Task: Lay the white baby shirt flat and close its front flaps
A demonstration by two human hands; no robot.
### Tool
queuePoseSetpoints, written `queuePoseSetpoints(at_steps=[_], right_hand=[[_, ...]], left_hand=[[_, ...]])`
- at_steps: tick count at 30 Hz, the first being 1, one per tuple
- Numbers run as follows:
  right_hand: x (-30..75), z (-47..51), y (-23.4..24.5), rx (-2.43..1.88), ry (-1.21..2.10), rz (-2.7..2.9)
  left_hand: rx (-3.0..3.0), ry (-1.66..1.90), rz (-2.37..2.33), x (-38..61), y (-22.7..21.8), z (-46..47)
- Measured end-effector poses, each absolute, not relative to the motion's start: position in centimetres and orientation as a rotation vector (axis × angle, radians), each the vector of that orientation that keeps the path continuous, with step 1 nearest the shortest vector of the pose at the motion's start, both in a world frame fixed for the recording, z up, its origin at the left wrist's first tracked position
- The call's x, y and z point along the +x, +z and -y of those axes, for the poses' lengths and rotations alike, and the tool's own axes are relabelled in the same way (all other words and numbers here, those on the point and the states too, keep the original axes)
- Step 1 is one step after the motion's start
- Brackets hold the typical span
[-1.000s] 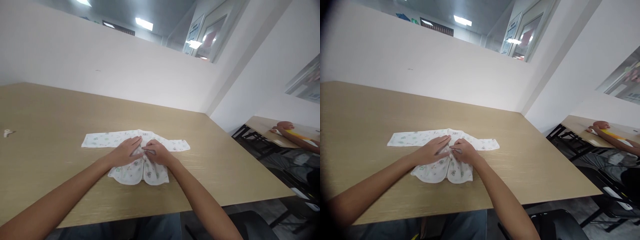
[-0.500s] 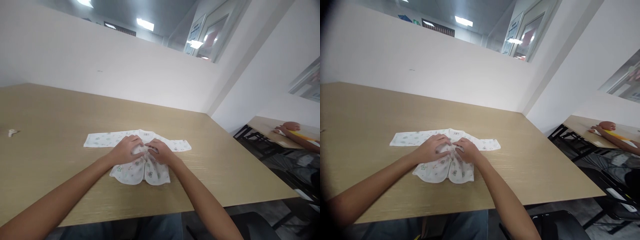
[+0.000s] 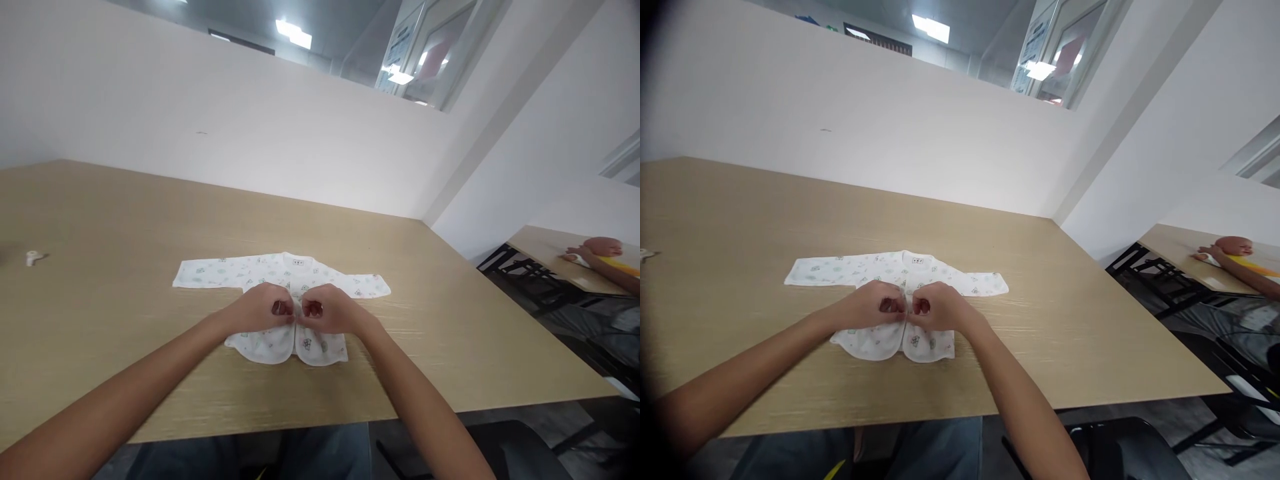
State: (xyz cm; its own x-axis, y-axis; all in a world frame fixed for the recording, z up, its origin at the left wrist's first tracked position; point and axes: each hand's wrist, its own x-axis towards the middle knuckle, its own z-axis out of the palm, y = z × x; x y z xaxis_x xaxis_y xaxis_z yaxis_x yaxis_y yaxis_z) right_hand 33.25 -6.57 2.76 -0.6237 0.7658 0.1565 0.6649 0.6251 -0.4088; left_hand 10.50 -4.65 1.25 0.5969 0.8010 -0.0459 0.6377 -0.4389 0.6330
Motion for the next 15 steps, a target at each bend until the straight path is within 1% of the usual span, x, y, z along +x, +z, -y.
queuePoseSetpoints(at_steps=[6, 10, 15], right_hand=[[32.0, 8.0, 3.6, -1.375, 0.505, 2.686], [31.8, 8.4, 4.0, -1.347, 0.586, 2.696], [31.8, 8.6, 4.3, -1.374, 0.497, 2.719]], left_hand=[[2.144, 0.341, -1.111, 10.2, 1.3, 4.6], [2.122, 0.350, -1.117, 10.1, 1.2, 4.5], [2.113, 0.354, -1.119, 10.2, 1.1, 4.4]])
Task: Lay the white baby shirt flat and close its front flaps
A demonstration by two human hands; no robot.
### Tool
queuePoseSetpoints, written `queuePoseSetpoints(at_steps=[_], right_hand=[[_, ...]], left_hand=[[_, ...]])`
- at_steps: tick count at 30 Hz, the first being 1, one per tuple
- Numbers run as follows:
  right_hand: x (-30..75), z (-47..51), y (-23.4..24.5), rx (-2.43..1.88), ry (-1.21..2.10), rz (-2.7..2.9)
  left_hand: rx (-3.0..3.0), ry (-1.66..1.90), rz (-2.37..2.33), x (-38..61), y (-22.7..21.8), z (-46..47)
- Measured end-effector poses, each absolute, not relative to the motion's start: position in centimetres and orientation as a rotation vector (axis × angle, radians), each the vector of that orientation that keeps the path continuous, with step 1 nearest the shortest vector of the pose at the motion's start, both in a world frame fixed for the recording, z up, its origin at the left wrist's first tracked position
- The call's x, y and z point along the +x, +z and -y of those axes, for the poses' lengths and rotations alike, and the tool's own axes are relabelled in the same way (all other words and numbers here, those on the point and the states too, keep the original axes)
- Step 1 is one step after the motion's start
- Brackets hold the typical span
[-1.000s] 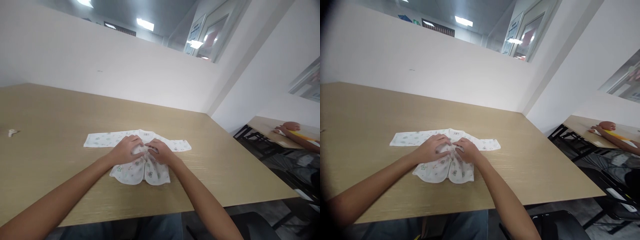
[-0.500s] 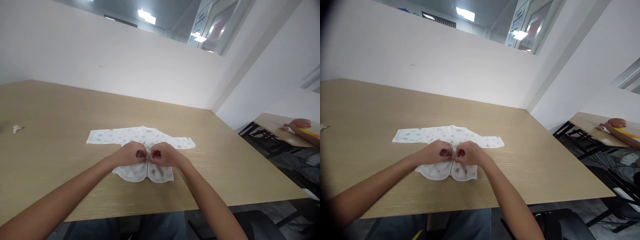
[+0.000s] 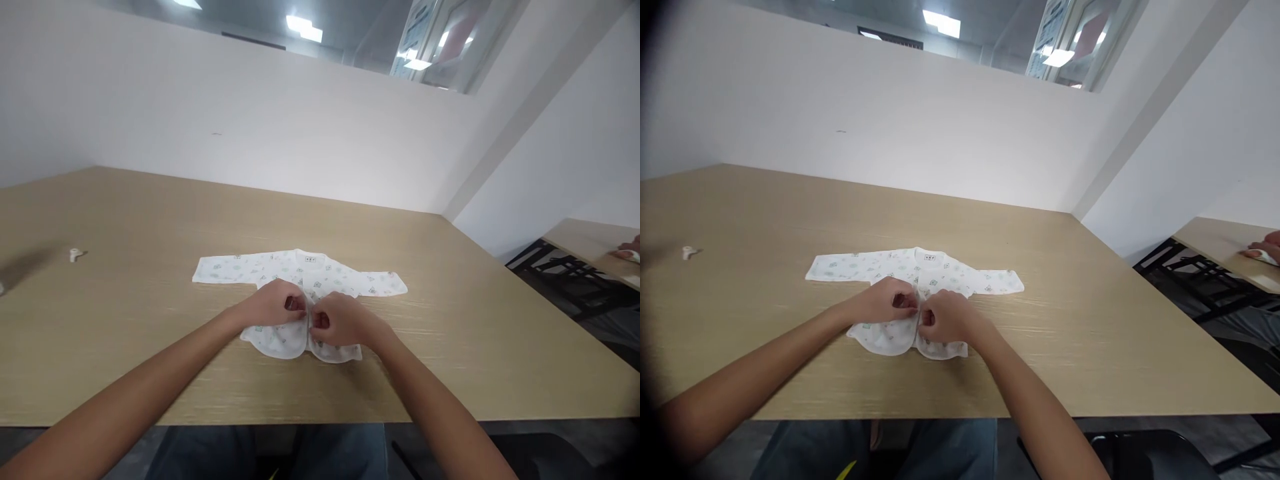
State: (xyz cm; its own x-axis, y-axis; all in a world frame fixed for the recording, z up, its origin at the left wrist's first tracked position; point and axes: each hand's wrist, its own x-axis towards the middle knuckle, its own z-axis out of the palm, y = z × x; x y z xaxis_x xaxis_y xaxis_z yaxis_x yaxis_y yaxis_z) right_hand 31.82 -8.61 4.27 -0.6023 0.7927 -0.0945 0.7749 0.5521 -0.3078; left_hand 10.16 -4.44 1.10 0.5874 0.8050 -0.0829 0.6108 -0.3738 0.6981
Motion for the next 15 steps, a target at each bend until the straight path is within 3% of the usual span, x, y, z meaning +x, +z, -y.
queuePoseSetpoints(at_steps=[15], right_hand=[[31.60, 8.50, 4.00, -1.427, 0.645, 2.582]], left_hand=[[2.065, 0.351, -1.131, 10.18, 1.30, 4.56]])
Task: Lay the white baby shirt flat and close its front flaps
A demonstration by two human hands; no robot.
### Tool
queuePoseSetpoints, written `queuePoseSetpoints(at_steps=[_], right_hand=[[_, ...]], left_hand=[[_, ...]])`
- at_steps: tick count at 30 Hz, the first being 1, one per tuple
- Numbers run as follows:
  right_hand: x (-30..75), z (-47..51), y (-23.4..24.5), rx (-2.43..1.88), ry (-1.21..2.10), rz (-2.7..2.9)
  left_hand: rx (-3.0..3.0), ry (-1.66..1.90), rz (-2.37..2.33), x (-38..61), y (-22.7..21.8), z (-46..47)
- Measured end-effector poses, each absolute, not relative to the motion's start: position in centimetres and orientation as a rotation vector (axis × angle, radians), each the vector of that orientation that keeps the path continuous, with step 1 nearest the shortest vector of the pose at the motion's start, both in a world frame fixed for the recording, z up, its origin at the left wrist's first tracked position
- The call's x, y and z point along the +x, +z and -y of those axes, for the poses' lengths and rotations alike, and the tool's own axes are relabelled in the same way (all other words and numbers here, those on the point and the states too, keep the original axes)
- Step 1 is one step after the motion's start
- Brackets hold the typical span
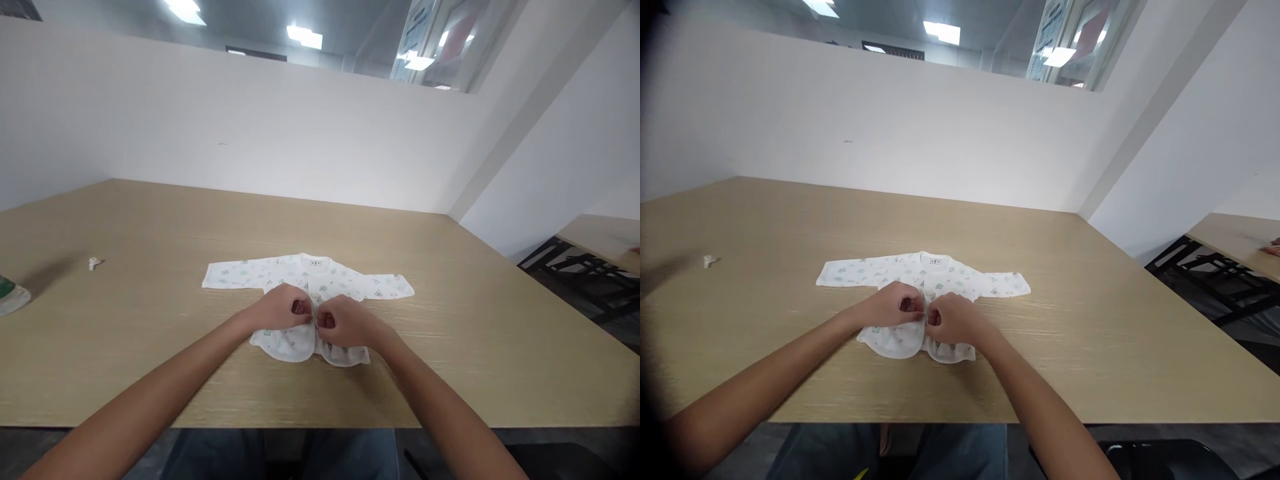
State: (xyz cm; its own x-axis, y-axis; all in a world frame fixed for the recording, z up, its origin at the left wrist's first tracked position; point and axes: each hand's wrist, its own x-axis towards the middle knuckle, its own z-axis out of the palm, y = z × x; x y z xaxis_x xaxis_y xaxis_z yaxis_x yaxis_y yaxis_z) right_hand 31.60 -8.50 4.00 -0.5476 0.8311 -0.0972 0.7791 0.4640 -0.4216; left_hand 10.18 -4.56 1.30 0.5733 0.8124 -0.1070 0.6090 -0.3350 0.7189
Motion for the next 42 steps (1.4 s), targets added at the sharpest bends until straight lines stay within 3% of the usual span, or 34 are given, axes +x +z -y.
queuePoseSetpoints(at_steps=[8, 21, 32, 42], right_hand=[[32.5, 8.1, 4.5, -1.257, 0.888, 2.466], [32.6, 7.8, 4.6, -1.142, 0.823, 2.339], [32.6, 5.5, 1.7, -1.043, 1.233, 1.992], [32.2, 5.1, 1.0, -1.059, 1.184, 1.936]], left_hand=[[1.863, 0.425, -1.130, 10.2, 1.9, 4.5], [1.506, 0.364, -0.955, 9.8, 1.2, 3.8], [1.376, 0.405, -0.908, 10.1, 2.2, 4.6], [1.320, 0.485, -0.869, 10.0, 1.1, 3.9]])
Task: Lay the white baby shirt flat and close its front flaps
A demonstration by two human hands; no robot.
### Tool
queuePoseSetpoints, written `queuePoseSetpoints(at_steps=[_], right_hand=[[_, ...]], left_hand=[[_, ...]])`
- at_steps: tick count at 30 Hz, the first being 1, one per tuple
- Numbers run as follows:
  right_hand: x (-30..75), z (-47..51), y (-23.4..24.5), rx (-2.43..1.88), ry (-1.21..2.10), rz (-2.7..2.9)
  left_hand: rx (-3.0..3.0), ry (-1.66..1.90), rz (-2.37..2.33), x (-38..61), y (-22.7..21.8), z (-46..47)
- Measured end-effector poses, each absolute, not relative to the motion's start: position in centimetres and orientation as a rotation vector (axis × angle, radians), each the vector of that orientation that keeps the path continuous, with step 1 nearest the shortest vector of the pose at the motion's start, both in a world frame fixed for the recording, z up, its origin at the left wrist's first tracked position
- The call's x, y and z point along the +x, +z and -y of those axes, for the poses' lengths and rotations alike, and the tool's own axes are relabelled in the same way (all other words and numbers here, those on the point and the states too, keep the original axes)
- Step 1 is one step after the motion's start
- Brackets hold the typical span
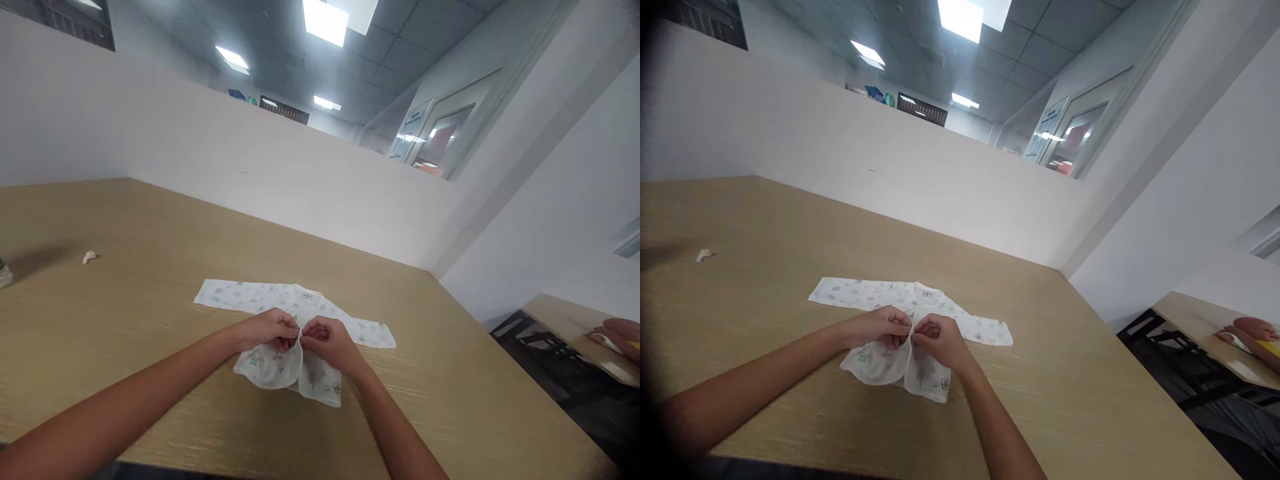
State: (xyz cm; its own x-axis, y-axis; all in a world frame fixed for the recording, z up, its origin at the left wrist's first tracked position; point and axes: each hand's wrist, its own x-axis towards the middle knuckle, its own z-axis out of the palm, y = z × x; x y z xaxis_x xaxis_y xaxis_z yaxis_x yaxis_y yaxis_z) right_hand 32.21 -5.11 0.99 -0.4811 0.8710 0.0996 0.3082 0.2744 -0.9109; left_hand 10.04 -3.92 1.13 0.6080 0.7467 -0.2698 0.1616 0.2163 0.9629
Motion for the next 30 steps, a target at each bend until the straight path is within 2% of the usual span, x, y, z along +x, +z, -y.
queuePoseSetpoints(at_steps=[8, 23, 30], right_hand=[[31.9, 5.1, 0.5, -1.088, 1.074, 1.948], [32.0, 5.3, 0.5, -1.012, 1.172, 1.888], [32.2, 5.5, 0.8, -1.026, 1.020, 1.964]], left_hand=[[1.350, 0.527, -0.899, 10.2, 1.1, 4.1], [1.397, 0.568, -0.932, 10.4, 0.6, 3.8], [1.419, 0.579, -0.944, 10.5, 0.3, 4.0]])
